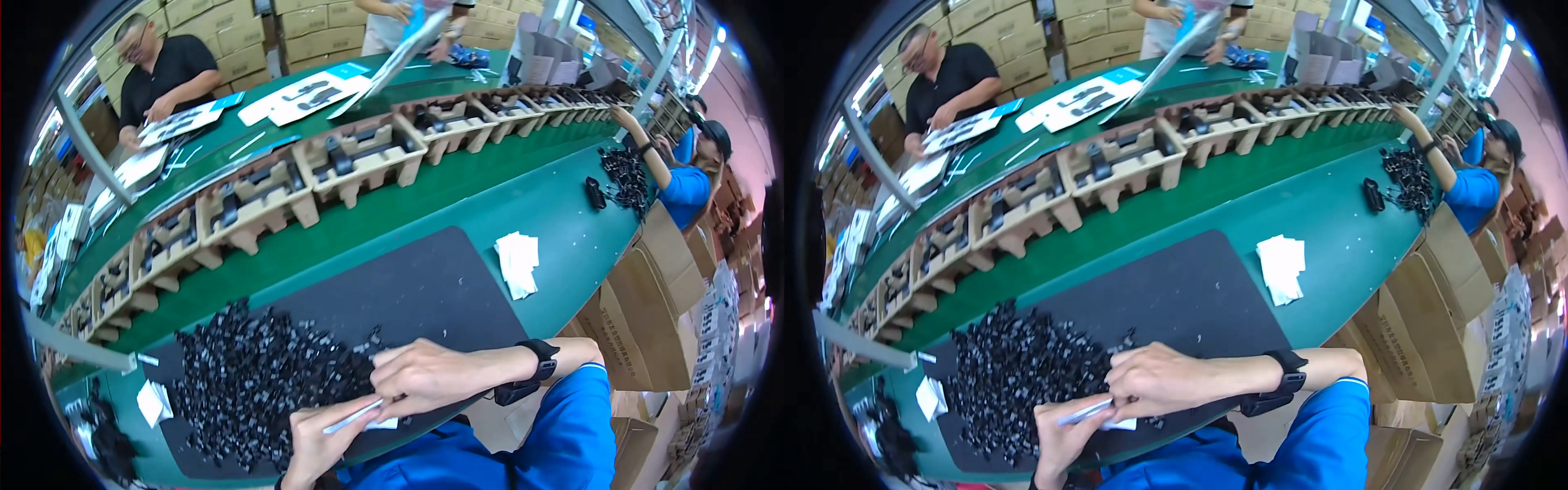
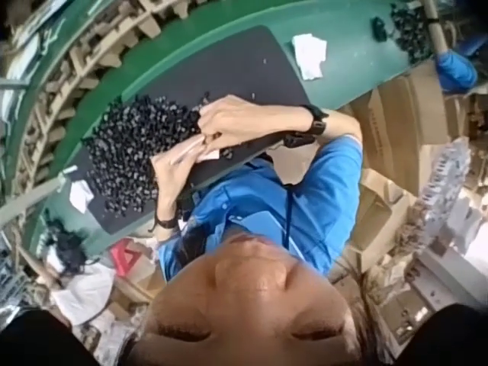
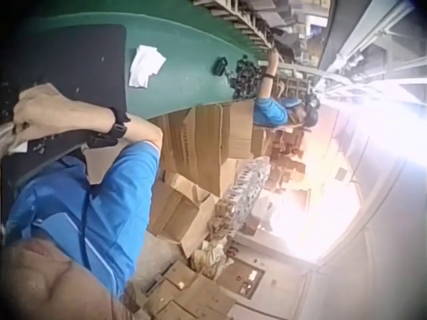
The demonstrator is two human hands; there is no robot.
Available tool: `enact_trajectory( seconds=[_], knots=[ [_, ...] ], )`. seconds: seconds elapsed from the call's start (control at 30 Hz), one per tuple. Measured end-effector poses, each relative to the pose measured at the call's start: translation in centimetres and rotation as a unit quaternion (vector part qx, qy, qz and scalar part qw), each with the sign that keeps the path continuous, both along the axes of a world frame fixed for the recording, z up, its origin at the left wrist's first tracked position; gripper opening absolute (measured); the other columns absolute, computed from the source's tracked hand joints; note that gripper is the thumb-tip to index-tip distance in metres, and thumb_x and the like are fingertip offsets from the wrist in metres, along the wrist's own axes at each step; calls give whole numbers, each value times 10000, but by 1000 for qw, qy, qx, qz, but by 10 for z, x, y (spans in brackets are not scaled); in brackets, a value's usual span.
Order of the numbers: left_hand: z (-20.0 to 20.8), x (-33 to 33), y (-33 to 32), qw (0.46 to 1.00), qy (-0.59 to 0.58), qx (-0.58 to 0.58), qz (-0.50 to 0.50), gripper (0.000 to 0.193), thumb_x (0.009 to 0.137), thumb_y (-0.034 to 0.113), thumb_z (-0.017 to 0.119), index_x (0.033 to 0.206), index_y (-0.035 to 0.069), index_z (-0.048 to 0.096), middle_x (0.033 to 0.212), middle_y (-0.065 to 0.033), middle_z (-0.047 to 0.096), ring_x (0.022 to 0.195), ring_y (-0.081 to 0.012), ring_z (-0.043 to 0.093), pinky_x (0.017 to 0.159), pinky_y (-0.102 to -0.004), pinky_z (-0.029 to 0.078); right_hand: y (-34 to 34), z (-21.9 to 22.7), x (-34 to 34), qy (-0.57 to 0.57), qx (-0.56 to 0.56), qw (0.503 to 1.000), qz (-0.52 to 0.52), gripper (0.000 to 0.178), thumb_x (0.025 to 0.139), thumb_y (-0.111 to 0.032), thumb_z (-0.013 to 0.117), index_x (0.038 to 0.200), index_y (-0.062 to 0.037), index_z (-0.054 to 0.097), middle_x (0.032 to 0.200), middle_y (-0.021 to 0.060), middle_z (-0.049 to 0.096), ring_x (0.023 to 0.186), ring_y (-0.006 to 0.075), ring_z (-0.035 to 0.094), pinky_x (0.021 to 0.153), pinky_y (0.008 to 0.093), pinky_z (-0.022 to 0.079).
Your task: The person repeatedly folds black plastic parts into small white papers and sets the bundles aside. They also briefly assemble a black handle and circular base into a cardboard tray on the conveyor belt.
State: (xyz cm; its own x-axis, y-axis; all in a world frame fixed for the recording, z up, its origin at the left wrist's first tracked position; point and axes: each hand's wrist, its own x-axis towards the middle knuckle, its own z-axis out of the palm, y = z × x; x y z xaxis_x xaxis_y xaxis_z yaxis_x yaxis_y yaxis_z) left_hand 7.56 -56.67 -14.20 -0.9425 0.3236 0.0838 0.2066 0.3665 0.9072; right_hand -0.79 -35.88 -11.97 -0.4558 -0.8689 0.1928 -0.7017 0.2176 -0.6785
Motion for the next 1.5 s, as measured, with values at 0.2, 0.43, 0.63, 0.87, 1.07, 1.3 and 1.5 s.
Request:
enact_trajectory(
  seconds=[0.2,0.43,0.63,0.87,1.07,1.3,1.5],
  knots=[
    [32,-6,-32,913,-144,194,330,291,870,48,606,1119,-100,572,896,-137,660,736,-188,661,609,-264,544,45,54,-91,189,11,978,-92,76,701,-147,701,689,-130,628,673,45,566,697,221,588,553,332,469],
    [24,-21,-46,864,-123,162,461,325,924,95,538,1170,-115,511,918,-190,649,733,-262,675,577,-294,571,227,17,-355,442,138,719,-518,167,680,-230,734,684,-80,661,747,69,620,790,253,612,655,383,491],
    [25,-31,-47,858,-124,136,480,324,923,100,546,1165,-114,517,924,-194,651,754,-258,676,592,-292,567,239,-25,-424,424,274,673,-540,201,628,-264,777,673,-104,664,755,54,639,804,226,622,670,365,505],
    [26,-34,-50,861,-130,127,476,312,928,95,539,1164,-108,525,938,-186,655,764,-242,676,637,-291,563,234,-16,-431,310,352,668,-578,221,626,-300,789,703,-117,694,807,67,668,841,219,638,694,348,520],
    [32,-20,-59,885,-133,101,434,314,943,104,512,1180,-101,519,945,-174,660,779,-234,676,678,-302,559,226,15,-401,308,378,636,-597,264,716,-273,731,915,-103,691,923,127,687,843,249,674,708,345,528],
    [3,-2,-51,780,-275,454,331,476,969,229,435,1363,-9,314,1045,-201,603,870,-323,659,712,-431,576,-22,60,-150,306,19,945,-114,599,679,-253,749,1195,-43,529,1211,143,537,1104,324,490,917,398,431],
    [1,-11,-16,858,-190,419,230,343,967,172,483,1263,1,453,1112,-84,587,1058,-180,569,879,-309,484,-84,6,-26,221,-27,975,22,900,626,-363,774,1351,-18,366,1234,142,467,1111,341,450,973,426,402]
  ],
)
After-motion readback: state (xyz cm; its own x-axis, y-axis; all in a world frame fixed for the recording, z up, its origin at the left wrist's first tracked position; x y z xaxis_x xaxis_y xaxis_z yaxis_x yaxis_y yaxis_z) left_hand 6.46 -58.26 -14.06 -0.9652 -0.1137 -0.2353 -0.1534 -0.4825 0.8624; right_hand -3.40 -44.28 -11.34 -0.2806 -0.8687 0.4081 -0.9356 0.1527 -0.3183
